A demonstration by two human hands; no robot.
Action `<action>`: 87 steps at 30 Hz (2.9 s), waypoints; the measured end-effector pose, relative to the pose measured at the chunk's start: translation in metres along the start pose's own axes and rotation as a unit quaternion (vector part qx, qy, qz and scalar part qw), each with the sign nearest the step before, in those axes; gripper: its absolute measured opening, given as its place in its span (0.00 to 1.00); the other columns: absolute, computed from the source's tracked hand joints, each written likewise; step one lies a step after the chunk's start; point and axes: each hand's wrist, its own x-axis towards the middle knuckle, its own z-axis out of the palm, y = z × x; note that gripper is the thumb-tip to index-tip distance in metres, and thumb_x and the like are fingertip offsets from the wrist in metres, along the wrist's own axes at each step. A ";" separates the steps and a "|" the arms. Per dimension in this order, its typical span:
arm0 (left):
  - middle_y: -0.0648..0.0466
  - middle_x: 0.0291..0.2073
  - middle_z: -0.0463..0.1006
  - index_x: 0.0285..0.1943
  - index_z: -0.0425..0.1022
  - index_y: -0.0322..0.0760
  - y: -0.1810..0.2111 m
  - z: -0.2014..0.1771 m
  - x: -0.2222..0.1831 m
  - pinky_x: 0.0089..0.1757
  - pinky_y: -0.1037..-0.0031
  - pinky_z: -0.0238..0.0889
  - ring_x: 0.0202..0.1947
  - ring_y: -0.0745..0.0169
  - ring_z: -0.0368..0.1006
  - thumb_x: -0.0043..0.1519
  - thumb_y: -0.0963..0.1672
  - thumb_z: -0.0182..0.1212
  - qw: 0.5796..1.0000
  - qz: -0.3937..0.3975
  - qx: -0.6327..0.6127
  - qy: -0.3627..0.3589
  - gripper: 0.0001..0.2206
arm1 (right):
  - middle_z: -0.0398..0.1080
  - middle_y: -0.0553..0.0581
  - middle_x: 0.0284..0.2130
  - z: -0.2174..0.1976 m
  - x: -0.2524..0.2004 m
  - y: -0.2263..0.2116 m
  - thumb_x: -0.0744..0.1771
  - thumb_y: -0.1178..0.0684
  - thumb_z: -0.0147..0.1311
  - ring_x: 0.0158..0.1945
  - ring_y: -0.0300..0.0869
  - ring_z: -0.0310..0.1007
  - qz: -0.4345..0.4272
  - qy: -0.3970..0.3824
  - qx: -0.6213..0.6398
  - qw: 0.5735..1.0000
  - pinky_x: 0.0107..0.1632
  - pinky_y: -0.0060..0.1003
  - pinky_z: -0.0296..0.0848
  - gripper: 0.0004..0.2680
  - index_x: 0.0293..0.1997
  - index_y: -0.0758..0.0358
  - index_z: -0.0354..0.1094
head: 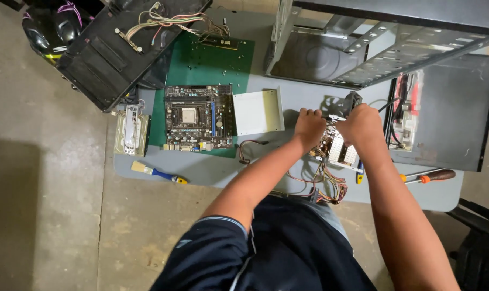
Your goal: Disassembling and cleaning computer components including a power supply unit and motherboard using a screwdriver and brush.
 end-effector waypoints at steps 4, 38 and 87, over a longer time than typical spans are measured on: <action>0.43 0.45 0.80 0.48 0.80 0.31 0.002 -0.123 -0.045 0.50 0.54 0.65 0.48 0.39 0.80 0.63 0.42 0.58 0.977 -0.084 -0.191 -0.049 0.10 | 0.73 0.64 0.13 0.017 0.021 0.005 0.64 0.50 0.56 0.20 0.56 0.79 0.061 -0.054 0.027 0.996 0.37 0.51 0.79 0.14 0.35 0.78 0.74; 0.47 0.62 0.74 0.51 0.84 0.49 -0.353 -0.050 -0.027 0.54 0.50 0.72 0.56 0.34 0.75 0.65 0.44 0.65 0.951 -0.264 -0.158 -0.020 0.08 | 0.79 0.74 0.41 -0.056 -0.120 -0.013 0.64 0.49 0.63 0.49 0.71 0.76 0.033 0.045 0.010 0.998 0.51 0.60 0.75 0.14 0.51 0.65 0.78; 0.40 0.37 0.81 0.51 0.77 0.22 0.008 -0.145 -0.179 0.40 0.66 0.78 0.36 0.53 0.79 0.64 0.35 0.61 0.567 -0.244 -0.778 0.116 0.08 | 0.83 0.60 0.31 0.041 -0.208 0.178 0.60 0.56 0.72 0.32 0.38 0.75 -0.089 0.005 0.620 0.780 0.41 0.36 0.76 0.12 0.46 0.62 0.84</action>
